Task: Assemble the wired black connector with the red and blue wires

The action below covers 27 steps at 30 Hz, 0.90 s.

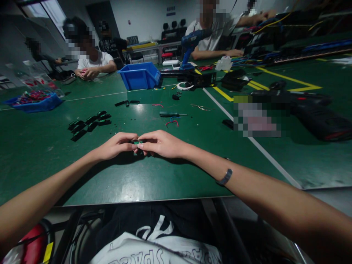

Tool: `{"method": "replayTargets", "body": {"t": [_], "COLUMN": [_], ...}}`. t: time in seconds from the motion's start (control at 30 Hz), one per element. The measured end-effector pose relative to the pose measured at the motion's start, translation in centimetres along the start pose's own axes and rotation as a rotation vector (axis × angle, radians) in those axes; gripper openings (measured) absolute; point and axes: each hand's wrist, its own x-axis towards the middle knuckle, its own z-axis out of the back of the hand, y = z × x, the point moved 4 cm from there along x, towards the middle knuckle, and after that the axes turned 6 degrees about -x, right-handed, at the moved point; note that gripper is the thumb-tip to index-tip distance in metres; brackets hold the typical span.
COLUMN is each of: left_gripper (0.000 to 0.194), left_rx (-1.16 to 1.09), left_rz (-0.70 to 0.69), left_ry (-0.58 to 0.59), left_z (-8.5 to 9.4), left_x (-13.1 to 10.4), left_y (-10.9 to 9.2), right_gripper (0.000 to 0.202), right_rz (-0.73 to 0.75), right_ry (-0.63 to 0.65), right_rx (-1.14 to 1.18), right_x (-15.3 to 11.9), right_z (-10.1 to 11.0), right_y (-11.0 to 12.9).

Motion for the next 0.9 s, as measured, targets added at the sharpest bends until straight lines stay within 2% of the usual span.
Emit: {"method": "replayTargets", "body": {"t": [0.67, 0.77, 0.9], "left_gripper": [0.024, 0.032, 0.044], "left_rx": [-0.004, 0.036, 0.143], "left_rz": [-0.017, -0.04, -0.082], "left_ry": [0.035, 0.027, -0.049], "left_z": [-0.03, 0.03, 0.04], "left_x": [-0.17, -0.22, -0.15], "left_y": [-0.13, -0.47, -0.54], "right_gripper": [0.029, 0.032, 0.034], "right_rz": [-0.004, -0.005, 0.031], "right_ry": [-0.009, -0.006, -0.003], "right_rx": [-0.031, -0.026, -0.068], "right_x": [-0.05, -0.04, -0.05], "right_z": [-0.04, -0.06, 0.04], "right_y": [-0.05, -0.14, -0.2]}}
